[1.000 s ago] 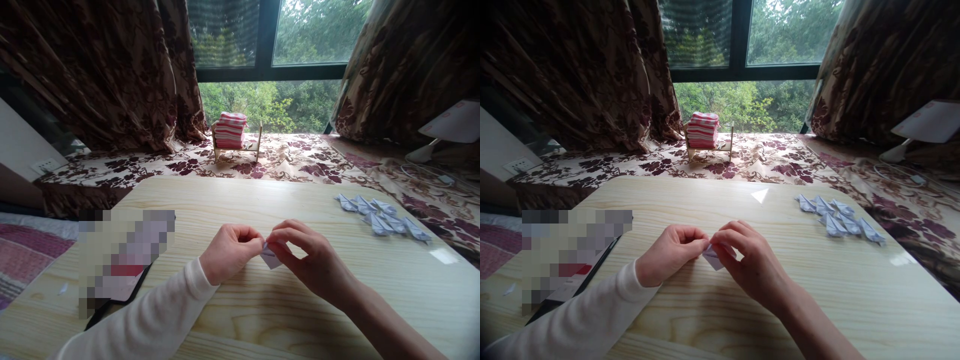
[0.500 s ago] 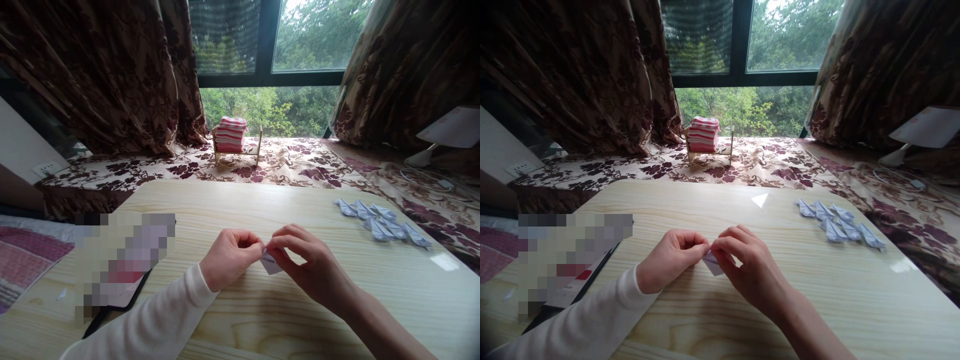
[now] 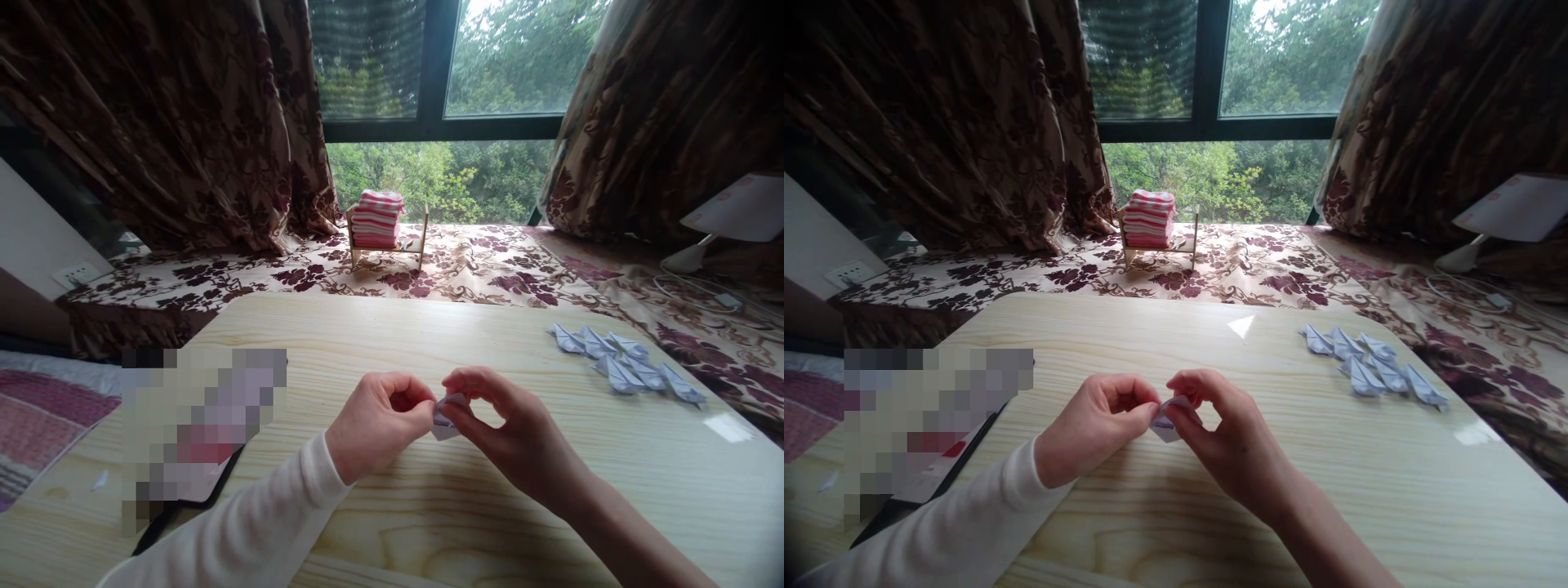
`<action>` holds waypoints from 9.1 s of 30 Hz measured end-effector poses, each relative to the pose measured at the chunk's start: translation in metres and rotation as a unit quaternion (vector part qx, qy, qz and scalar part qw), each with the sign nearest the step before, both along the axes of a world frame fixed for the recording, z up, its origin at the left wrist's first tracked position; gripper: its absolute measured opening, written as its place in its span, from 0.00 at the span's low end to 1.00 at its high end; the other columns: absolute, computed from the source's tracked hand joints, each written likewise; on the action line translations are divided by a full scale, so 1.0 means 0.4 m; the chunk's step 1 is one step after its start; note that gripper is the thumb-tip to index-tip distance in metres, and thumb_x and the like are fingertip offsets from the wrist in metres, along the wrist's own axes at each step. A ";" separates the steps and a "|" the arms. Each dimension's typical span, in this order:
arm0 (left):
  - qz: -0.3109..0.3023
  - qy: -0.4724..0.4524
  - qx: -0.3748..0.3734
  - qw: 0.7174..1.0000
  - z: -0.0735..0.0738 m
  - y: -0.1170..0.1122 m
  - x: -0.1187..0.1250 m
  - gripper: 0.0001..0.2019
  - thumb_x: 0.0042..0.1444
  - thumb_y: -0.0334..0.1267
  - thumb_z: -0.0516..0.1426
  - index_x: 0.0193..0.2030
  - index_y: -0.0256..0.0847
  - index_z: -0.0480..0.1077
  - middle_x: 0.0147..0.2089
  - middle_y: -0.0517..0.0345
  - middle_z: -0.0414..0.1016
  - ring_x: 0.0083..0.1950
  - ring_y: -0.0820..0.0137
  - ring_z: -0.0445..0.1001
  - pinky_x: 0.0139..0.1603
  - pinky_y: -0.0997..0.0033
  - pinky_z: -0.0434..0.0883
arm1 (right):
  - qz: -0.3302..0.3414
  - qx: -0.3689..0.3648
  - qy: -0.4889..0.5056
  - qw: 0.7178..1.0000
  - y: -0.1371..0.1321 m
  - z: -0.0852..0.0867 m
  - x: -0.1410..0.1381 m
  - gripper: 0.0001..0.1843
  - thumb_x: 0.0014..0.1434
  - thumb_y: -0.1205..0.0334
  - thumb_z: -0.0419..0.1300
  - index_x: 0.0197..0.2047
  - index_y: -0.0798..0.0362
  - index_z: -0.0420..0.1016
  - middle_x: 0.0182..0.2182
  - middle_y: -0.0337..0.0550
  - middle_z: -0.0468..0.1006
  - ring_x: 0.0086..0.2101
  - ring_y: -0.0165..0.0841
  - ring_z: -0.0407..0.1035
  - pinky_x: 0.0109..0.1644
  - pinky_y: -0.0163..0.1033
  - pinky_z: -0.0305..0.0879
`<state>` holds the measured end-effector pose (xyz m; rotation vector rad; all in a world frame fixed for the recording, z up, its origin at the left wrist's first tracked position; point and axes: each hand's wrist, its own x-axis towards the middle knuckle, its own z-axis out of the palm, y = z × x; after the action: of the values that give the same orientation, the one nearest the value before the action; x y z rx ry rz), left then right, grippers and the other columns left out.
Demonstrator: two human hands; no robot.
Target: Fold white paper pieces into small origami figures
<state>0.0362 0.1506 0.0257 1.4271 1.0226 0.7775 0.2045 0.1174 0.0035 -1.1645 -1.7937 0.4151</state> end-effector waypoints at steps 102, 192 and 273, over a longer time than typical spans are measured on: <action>-0.050 0.002 0.063 0.997 0.017 -0.003 -0.020 0.15 0.53 0.43 0.55 0.21 0.35 0.68 0.20 0.62 0.60 0.24 0.75 0.57 0.26 0.73 0.55 | -0.018 -0.112 0.088 0.990 -0.007 0.025 -0.015 0.20 0.64 0.52 0.51 0.23 0.52 0.64 0.19 0.36 0.61 0.22 0.28 0.57 0.24 0.33 0.55; 0.007 -0.018 0.035 0.999 0.024 0.034 -0.037 0.15 0.50 0.45 0.57 0.20 0.37 0.69 0.23 0.59 0.67 0.29 0.72 0.64 0.33 0.72 0.62 | -0.027 -0.218 0.201 0.955 0.006 0.050 0.017 0.20 0.55 0.46 0.60 0.24 0.55 0.72 0.18 0.34 0.62 0.21 0.26 0.53 0.24 0.32 0.51; -0.007 -0.022 0.017 1.000 0.001 0.004 -0.015 0.12 0.51 0.41 0.58 0.25 0.33 0.75 0.23 0.57 0.71 0.27 0.73 0.65 0.30 0.74 0.62 | 0.038 -0.283 0.243 0.927 -0.002 0.032 -0.026 0.18 0.53 0.47 0.62 0.26 0.55 0.75 0.23 0.39 0.73 0.26 0.29 0.64 0.30 0.32 0.61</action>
<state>0.0304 0.1523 0.0261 1.4388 0.9690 0.8146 0.1943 0.1168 0.0161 -1.2307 -1.3111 1.2163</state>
